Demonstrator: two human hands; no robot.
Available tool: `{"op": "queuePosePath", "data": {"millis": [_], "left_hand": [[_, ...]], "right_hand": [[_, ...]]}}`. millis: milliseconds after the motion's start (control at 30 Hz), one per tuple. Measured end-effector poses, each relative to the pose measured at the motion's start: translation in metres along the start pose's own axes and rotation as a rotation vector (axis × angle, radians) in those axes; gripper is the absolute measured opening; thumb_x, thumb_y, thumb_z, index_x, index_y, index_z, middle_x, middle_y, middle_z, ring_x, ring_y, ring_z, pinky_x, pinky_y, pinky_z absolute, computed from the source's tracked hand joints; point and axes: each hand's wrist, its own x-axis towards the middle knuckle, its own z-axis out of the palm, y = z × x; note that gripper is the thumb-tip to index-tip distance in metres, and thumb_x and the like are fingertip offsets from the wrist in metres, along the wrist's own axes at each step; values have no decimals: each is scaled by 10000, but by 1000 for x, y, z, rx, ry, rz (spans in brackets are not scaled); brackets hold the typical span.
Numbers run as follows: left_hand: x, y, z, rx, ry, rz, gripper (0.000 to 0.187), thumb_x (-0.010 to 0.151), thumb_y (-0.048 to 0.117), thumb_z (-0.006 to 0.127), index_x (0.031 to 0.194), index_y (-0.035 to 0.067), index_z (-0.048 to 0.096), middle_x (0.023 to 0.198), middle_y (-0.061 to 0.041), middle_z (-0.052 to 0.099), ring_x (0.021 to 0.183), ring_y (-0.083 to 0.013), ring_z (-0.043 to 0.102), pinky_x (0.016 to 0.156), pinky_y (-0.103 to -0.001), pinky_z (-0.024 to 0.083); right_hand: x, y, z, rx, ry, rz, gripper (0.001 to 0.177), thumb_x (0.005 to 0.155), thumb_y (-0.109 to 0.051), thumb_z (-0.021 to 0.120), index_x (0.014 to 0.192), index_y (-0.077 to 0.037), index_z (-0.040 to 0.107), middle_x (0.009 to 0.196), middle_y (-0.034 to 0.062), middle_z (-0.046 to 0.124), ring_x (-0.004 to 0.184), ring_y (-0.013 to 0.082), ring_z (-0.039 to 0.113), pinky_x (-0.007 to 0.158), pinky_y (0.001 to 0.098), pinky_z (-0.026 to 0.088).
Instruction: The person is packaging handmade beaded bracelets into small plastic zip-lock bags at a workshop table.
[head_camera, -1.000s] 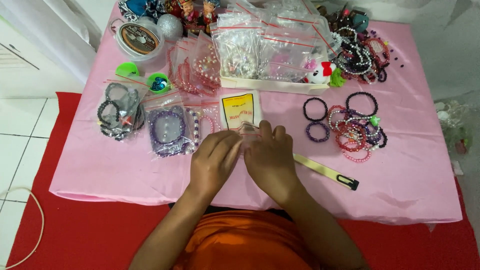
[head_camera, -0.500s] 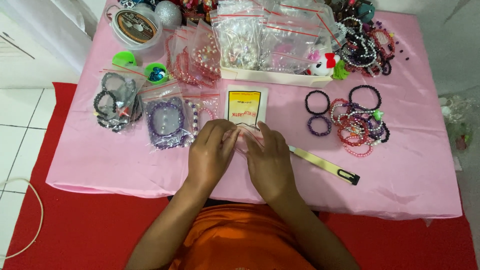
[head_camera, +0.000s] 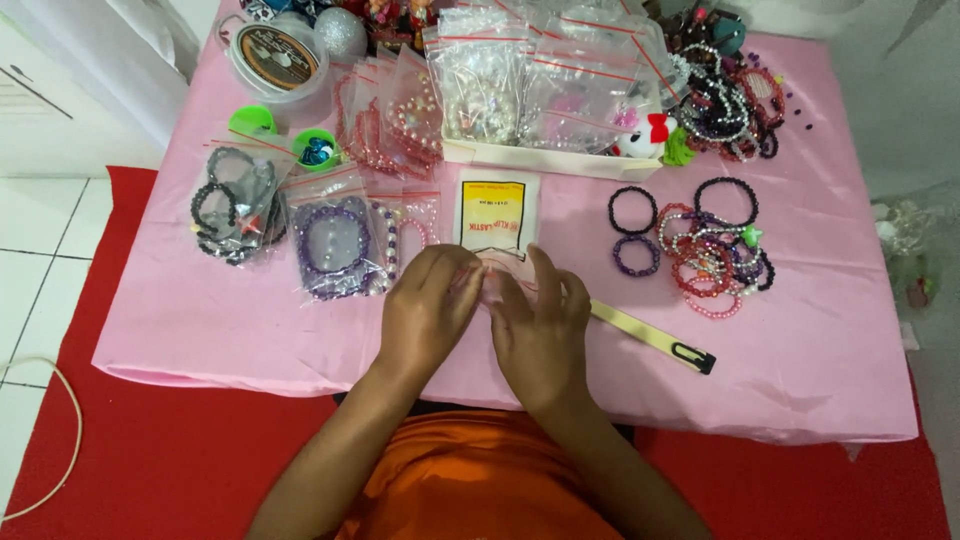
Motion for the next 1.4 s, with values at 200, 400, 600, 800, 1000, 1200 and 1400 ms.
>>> {"op": "queuePosePath", "data": {"millis": [200,400,600,800,1000,1200,1400], "left_hand": [[-6,-1,8,5,-5,-5,65,903,135,793,934,116,740,895,-58,718,830,-254,737,743,-319,604],[-10,-4,11,41,-54,-65,60,912,171,778,923,141,727,882,-31,710,837,-226,735,743,-310,603],[0,0,-11,-298,-299,-344,193,1004,261,634,1054,77,663,958,-66,655,767,-192,627,647,-314,499],[0,-5,-13,-318,-301,-362,196,997,235,635,1079,58,651,1026,-98,656,879,-231,634,689,-325,501],[-3,-10,-9,-258,-386,-204,280,887,41,631,1166,36,620,1158,-154,632,1064,-336,632,877,-404,507],[9,30,-52,-479,-505,-263,559,829,-99,389,1329,71,573,1462,-148,472,1443,-313,417,1197,-433,332],[3,48,-55,-803,-865,-590,504,893,358,733,1340,173,592,1257,-6,638,1118,-170,628,1019,-338,485]], "right_hand": [[3,2,9,-38,10,-5,157,924,-257,693,1074,-251,740,1394,119,534,1217,403,539,967,535,511],[-7,6,-5,114,-78,5,157,954,-273,649,889,-217,780,1321,98,625,1203,390,586,1011,535,477],[-3,10,-65,594,-92,-124,71,946,-42,623,934,-41,693,1265,157,625,1129,356,549,1057,540,432],[-15,34,-99,1137,-430,457,214,939,-256,614,868,-89,728,893,45,767,842,186,735,759,350,616],[-19,76,-66,1631,-55,851,177,963,-140,669,1008,25,624,760,185,696,685,274,675,658,335,531],[-24,89,-63,1791,-164,945,138,940,-76,682,1056,-6,657,791,148,734,706,258,698,614,357,575],[-19,67,-76,1666,-272,690,63,910,-44,718,941,-87,685,864,7,639,783,130,546,735,261,412]]}}
